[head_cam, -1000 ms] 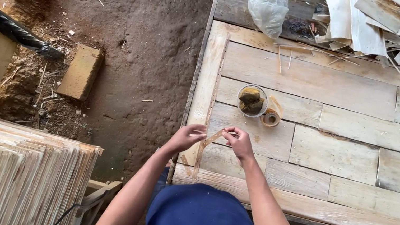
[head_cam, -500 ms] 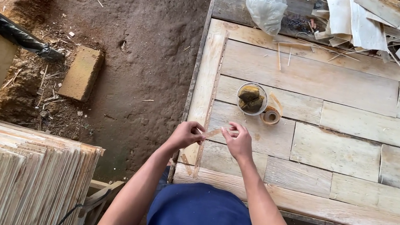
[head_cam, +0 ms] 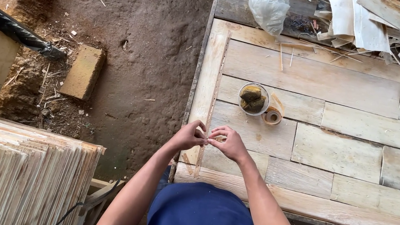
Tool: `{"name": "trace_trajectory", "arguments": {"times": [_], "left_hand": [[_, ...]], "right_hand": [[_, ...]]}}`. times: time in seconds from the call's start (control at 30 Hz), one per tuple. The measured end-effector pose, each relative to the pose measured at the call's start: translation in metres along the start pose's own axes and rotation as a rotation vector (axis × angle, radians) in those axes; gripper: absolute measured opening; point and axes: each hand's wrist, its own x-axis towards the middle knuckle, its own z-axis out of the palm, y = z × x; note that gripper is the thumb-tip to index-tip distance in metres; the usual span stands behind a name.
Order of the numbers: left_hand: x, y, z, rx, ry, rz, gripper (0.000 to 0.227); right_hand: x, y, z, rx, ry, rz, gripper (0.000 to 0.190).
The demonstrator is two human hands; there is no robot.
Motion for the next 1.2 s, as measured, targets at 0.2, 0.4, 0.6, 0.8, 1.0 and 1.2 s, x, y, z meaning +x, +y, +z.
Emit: {"name": "trace_trajectory", "arguments": {"times": [0.2,0.4,0.6,0.8,1.0,1.2], "left_hand": [[-0.005,0.012,-0.002,0.035,0.012,-0.039,0.04],[-0.011,0.02,-0.002,-0.038,0.042,-0.022,0.047],[-0.017,0.027,-0.005,-0.129,0.032,-0.022,0.051],[-0.026,0.042,-0.008,-0.059,-0.003,-0.014,0.055],[-0.009,0.012,-0.003,0.027,0.009,0.007,0.059],[-0.006,0.021,-0.006,0.029,0.072,-0.002,0.062]], "right_hand": [[0.005,0.002,0.0,-0.075,-0.006,0.011,0.012],[0.003,-0.005,0.001,-0.014,-0.041,0.094,0.011],[-0.002,-0.011,0.0,0.024,-0.086,0.111,0.014],[0.003,0.0,0.003,-0.044,-0.068,0.113,0.017],[0.005,-0.001,0.002,-0.012,-0.089,0.11,0.016],[0.003,0.013,0.013,-0.259,0.093,-0.225,0.005]]}}
